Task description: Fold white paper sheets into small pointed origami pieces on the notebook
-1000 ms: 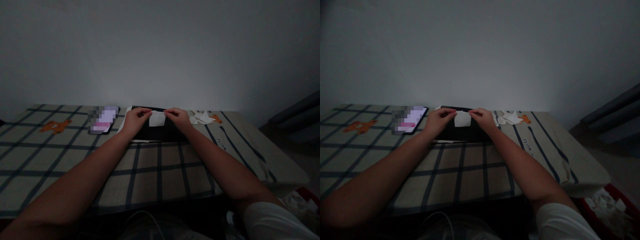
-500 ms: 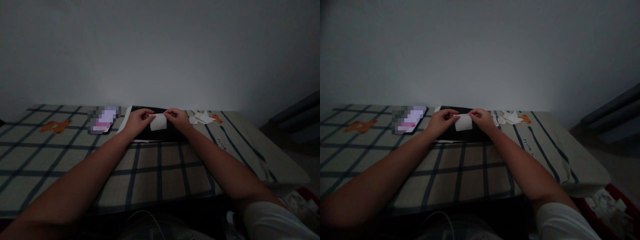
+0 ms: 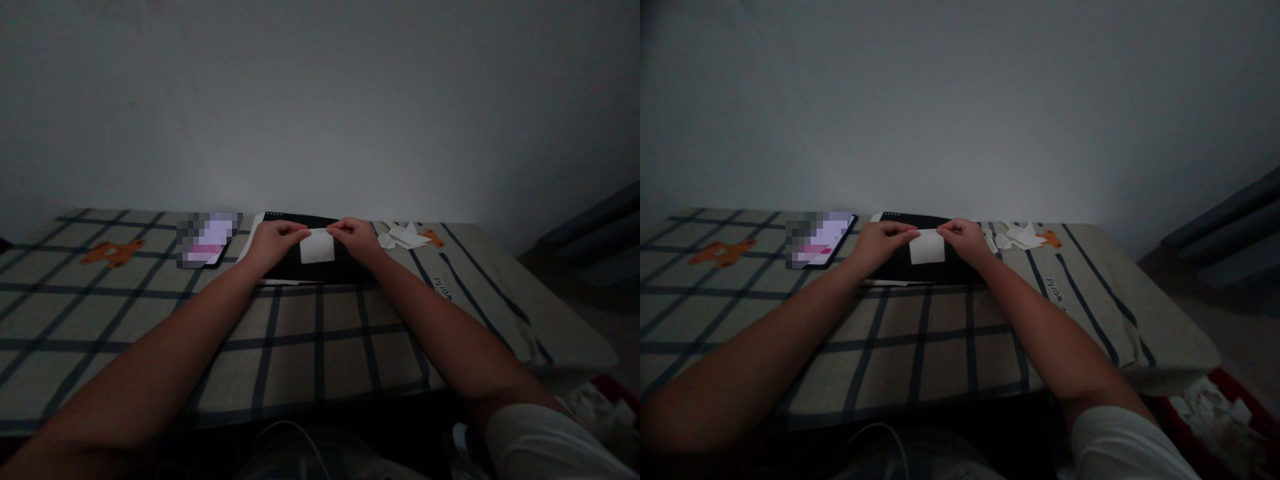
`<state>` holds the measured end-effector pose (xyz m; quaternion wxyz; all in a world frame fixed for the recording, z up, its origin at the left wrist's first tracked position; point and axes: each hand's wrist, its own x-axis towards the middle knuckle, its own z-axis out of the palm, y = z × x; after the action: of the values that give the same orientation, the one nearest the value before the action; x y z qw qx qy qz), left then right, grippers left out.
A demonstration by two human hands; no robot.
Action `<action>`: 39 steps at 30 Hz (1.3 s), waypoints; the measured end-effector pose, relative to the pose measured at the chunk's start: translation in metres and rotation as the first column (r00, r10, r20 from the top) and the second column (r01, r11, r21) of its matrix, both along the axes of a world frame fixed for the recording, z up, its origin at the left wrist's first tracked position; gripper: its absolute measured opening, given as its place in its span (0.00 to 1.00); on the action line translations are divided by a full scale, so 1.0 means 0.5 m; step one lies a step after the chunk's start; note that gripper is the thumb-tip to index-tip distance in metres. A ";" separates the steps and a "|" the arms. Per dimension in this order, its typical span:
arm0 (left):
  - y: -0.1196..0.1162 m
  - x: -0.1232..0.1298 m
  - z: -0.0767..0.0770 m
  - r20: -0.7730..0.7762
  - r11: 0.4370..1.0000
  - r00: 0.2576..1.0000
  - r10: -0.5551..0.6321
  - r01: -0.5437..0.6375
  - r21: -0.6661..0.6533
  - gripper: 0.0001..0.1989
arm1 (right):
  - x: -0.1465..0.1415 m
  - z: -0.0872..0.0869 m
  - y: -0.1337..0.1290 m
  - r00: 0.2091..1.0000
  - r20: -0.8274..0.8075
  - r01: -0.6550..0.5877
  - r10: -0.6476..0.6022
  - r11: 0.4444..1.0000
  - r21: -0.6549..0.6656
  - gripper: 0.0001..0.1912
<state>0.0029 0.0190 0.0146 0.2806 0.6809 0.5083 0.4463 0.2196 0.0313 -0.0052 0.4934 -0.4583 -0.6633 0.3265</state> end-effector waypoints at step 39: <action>0.015 -0.005 -0.018 0.109 0.998 0.993 0.051 -0.047 -0.046 0.13 | 0.002 0.003 -0.029 0.778 0.628 -0.385 0.015 0.802 0.458 0.16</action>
<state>0.0002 0.0265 0.0058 0.3120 0.6362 0.5181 0.4790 0.2206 0.0167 -0.0037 0.3325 -0.2937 -0.8962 0.0082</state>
